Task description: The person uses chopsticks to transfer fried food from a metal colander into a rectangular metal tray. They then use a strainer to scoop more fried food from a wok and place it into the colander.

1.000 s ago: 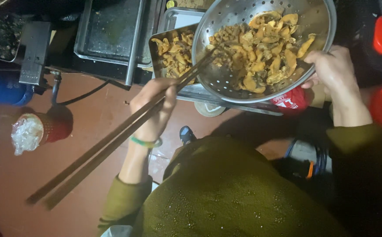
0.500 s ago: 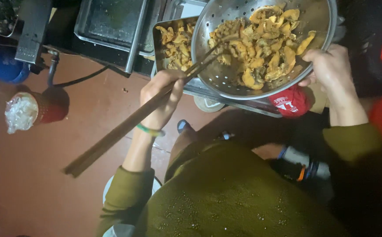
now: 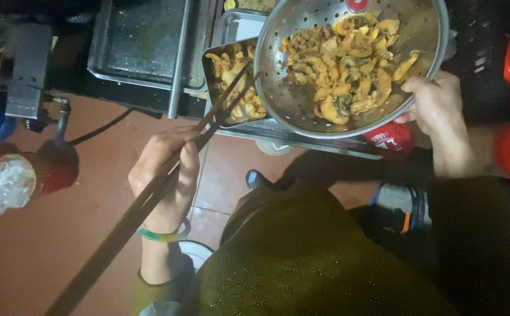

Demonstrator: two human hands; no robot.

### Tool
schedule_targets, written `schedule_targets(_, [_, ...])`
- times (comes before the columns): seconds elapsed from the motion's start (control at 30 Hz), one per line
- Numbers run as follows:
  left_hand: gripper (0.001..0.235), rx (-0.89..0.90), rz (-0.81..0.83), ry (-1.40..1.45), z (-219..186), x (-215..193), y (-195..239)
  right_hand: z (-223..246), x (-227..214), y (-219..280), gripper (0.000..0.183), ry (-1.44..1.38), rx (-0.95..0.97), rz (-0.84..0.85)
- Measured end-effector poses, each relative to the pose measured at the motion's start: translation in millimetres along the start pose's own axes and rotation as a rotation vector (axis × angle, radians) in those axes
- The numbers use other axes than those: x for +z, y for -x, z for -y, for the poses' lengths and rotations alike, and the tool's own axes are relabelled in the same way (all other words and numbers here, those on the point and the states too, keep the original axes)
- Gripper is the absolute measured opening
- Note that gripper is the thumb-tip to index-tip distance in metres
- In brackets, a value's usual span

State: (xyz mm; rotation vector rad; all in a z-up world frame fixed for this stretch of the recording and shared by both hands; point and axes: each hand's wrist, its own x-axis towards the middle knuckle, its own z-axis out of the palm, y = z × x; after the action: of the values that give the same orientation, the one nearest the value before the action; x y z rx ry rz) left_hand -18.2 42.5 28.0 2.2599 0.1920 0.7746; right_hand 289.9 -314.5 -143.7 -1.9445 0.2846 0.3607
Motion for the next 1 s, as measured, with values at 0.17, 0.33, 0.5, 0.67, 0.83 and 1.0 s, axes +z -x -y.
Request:
schedule_targets(0.17, [0.016,0.227,0.262,0.240,-2.3,22.2,-4.2,20.6,5.1,20.8,0.022,0.066,0.055,0.010])
schedule_targets(0.33, [0.024,0.397,0.450,0.228,4.7,108.2,12.4,21.8,1.4,5.8,0.021,0.072,0.045,0.080])
schedule_targets(0.5, [0.044,0.343,0.412,0.276,-4.5,126.1,12.5,26.5,-10.3,-2.5,0.013,-0.046,0.049,0.138])
schedule_targets(0.67, [0.021,0.158,0.251,0.273,-41.6,118.5,6.3,-11.7,-24.3,-52.3,0.029,0.026,-0.177,0.217])
schedule_targets(0.83, [0.016,0.257,0.290,0.161,-39.1,129.9,34.3,-3.2,-19.5,-45.4,0.029,-0.037,-0.176,0.233])
schedule_targets(1.0, [0.035,0.460,0.257,0.071,-12.6,171.1,36.3,-4.2,-17.1,-44.4,0.032,-0.015,-0.219,0.298])
